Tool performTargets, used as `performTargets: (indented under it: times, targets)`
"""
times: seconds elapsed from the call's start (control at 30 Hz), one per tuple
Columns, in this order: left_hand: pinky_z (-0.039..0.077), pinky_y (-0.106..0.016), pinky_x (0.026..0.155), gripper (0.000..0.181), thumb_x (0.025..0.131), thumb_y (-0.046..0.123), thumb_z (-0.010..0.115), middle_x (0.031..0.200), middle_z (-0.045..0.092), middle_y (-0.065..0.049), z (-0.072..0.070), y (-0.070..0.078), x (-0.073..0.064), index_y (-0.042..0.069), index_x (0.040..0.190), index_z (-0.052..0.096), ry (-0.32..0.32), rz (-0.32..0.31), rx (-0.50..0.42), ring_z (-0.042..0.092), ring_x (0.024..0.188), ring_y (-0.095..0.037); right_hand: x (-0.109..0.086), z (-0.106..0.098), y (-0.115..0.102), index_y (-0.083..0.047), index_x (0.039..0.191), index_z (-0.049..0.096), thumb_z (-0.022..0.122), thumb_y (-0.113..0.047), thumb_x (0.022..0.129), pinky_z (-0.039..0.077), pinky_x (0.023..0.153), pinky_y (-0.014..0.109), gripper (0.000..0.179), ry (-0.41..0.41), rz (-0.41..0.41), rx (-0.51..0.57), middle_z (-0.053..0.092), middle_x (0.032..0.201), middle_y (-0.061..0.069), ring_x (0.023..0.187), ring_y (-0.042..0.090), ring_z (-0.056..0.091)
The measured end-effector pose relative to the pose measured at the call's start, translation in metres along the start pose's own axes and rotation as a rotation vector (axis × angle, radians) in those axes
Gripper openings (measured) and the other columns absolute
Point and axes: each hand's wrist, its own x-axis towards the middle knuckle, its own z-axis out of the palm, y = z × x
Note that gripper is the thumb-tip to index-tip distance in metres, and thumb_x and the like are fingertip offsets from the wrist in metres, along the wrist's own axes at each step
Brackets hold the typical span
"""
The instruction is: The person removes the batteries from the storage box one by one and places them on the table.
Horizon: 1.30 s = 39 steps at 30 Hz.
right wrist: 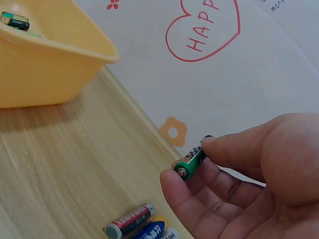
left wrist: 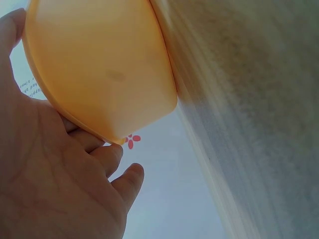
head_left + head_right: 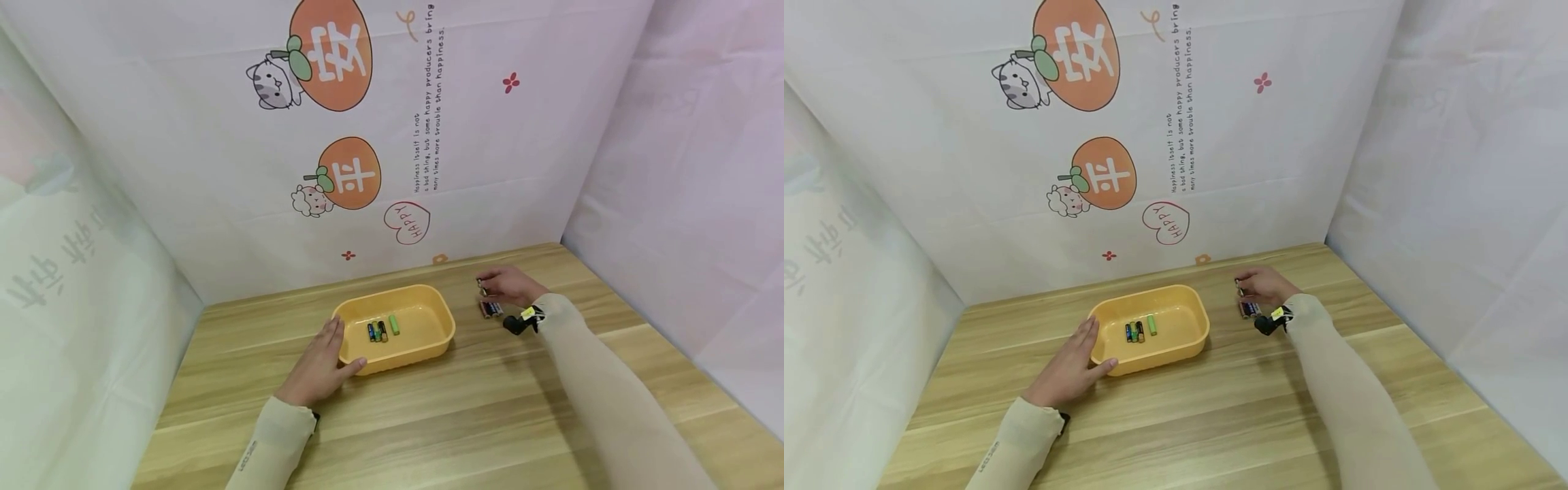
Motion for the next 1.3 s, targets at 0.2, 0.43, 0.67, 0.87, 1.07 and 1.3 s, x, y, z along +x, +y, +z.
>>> performTargets:
  times: [0.2,0.43,0.67,0.87,1.07,1.3]
  targets:
    - [0.014,-0.045,0.116,0.101,0.090,0.076,0.034,0.161,0.003,-0.012,-0.001,0.000,0.000,0.002,0.154,0.008,-0.006,-0.002,-0.005,0.004,0.147,-0.027,-0.003,-0.006,0.002,0.014,0.140,0.036,0.044,0.004,0.100,0.048,0.095,0.044,0.042,0.006,0.000,-0.005,0.052,0.103,0.017,0.096,0.028,0.060]
    - [0.014,-0.045,0.116,0.100,0.091,0.075,0.035,0.161,0.003,-0.012,-0.001,0.000,0.000,0.002,0.154,0.008,-0.005,-0.004,0.000,0.004,0.147,-0.027,-0.008,-0.012,0.002,0.014,0.141,0.035,0.046,-0.001,0.101,0.046,0.098,0.046,0.044,0.013,0.011,-0.055,0.050,0.114,0.017,0.107,0.031,0.056]
    - [0.014,-0.045,0.116,0.099,0.091,0.074,0.036,0.161,0.004,-0.012,-0.001,0.001,0.000,0.002,0.154,0.009,0.002,-0.005,-0.002,0.003,0.147,-0.025,-0.009,-0.023,0.008,0.017,0.141,0.032,0.050,-0.002,0.100,0.049,0.094,0.044,0.049,0.019,0.029,-0.064,0.055,0.108,0.010,0.094,0.019,0.059]
    - [0.014,-0.045,0.116,0.099,0.091,0.074,0.036,0.161,0.004,-0.012,0.000,0.000,-0.001,0.001,0.154,0.010,0.009,-0.001,-0.002,0.004,0.147,-0.026,-0.015,-0.033,0.015,0.018,0.132,0.043,0.058,-0.004,0.095,0.055,0.080,0.034,0.045,-0.014,-0.024,-0.031,0.058,0.105,0.014,0.085,0.016,0.062]
    - [0.015,-0.045,0.115,0.099,0.091,0.074,0.037,0.160,0.006,-0.013,0.001,0.000,0.000,0.001,0.154,0.011,0.024,0.003,0.002,0.007,0.147,-0.028,-0.016,-0.039,0.020,0.020,0.132,0.042,0.057,-0.002,0.095,0.055,0.078,0.033,0.045,0.004,-0.022,-0.041,0.060,0.093,0.006,0.077,0.012,0.060]
    - [0.014,-0.044,0.116,0.099,0.091,0.074,0.036,0.161,0.005,-0.013,0.001,0.001,0.000,0.001,0.154,0.011,0.017,-0.001,0.001,0.004,0.147,-0.026,-0.015,-0.039,0.024,0.018,0.137,0.037,0.050,-0.002,0.100,0.053,0.085,0.040,0.045,0.065,0.038,-0.140,0.059,0.108,0.015,0.081,0.014,0.059]
